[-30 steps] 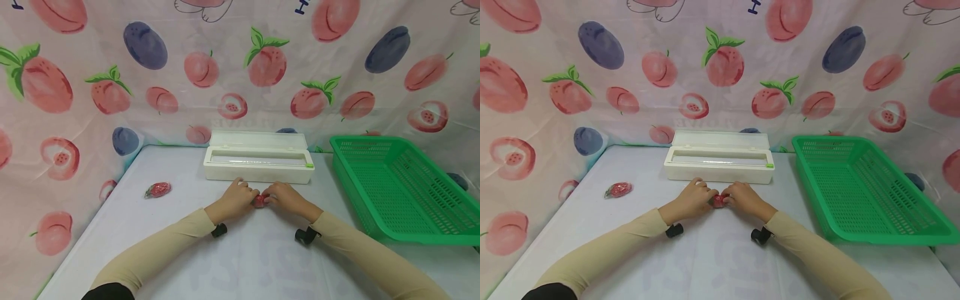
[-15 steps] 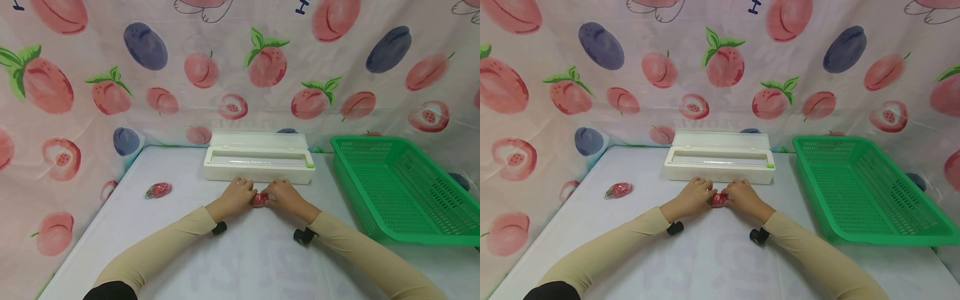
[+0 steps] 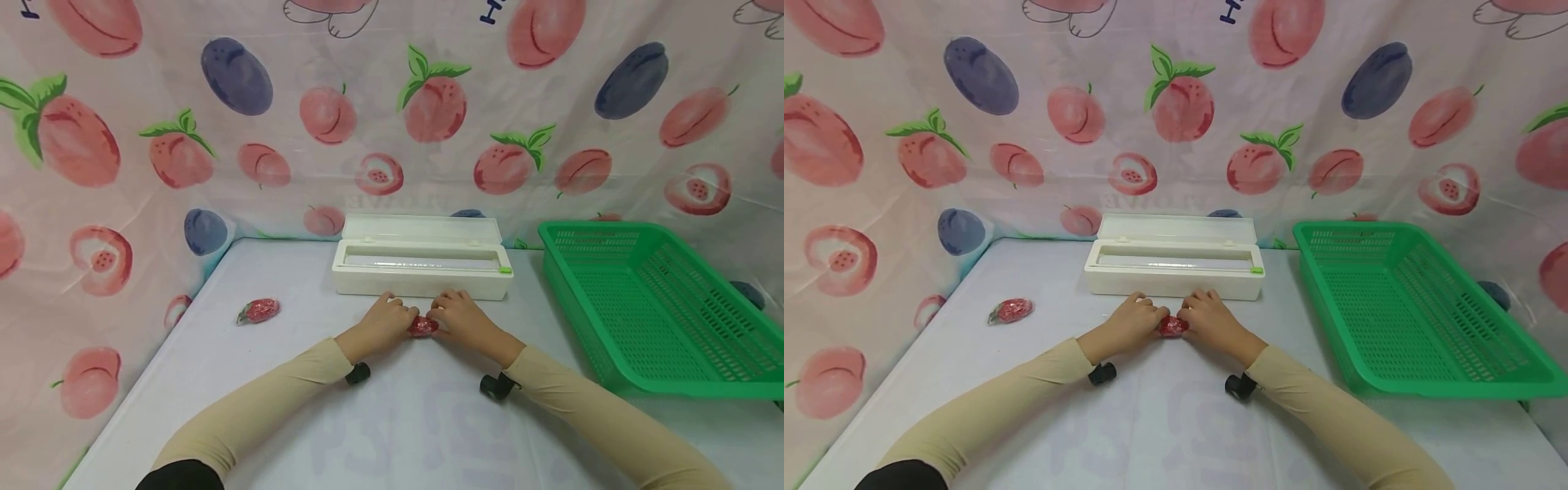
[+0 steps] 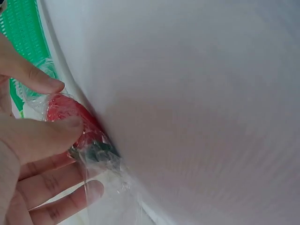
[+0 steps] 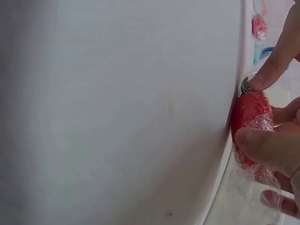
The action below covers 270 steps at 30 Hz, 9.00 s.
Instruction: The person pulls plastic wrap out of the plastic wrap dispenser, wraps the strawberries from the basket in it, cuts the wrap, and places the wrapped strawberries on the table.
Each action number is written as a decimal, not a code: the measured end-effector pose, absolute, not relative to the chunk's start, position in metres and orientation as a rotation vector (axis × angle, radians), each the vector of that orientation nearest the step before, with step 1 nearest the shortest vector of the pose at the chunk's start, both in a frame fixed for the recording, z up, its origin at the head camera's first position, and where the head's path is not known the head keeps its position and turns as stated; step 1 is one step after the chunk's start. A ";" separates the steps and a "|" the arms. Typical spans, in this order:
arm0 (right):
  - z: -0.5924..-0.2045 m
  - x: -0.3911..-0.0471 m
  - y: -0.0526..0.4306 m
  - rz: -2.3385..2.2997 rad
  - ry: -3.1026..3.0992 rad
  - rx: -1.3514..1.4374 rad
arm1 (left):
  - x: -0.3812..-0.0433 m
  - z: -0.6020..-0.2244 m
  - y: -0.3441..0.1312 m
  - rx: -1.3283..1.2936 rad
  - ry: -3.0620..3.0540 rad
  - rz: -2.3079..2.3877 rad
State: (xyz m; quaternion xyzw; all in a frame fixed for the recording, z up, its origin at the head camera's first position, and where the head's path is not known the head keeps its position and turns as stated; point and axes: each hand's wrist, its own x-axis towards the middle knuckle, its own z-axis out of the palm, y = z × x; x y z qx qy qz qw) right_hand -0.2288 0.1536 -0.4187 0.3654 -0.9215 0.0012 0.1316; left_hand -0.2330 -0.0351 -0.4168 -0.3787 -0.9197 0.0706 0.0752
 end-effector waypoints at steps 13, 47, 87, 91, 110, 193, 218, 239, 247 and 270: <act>-0.420 -0.232 0.157 -0.035 -2.468 1.128 | -0.236 -0.416 -0.039 -1.102 -2.772 0.162; -0.414 -0.229 0.160 -0.056 -2.460 0.912 | -0.234 -0.412 -0.038 -0.822 -2.620 0.252; -0.407 -0.229 0.160 0.045 -2.441 1.135 | -0.229 -0.414 -0.035 -0.904 -2.660 0.210; -0.409 -0.227 0.158 -0.075 -2.357 1.106 | -0.225 -0.409 -0.035 -0.928 -2.720 0.169; -0.408 -0.228 0.158 -0.058 -2.292 1.042 | -0.229 -0.408 -0.038 -0.869 -2.509 0.048; -0.392 -0.229 0.149 0.216 -2.485 1.111 | -0.233 -0.404 -0.047 -0.983 -2.438 0.132; -0.393 -0.231 0.148 0.020 -2.514 1.082 | -0.236 -0.407 -0.046 -1.018 -2.337 0.202; -0.393 -0.235 0.154 -0.155 -2.410 1.046 | -0.240 -0.399 -0.052 -0.929 -2.249 0.259; -0.387 -0.236 0.154 0.303 -2.669 1.096 | -0.239 -0.402 -0.058 -0.889 -2.367 0.192; -0.389 -0.243 0.114 0.167 -2.622 1.125 | -0.243 -0.402 -0.097 -1.118 -2.538 0.170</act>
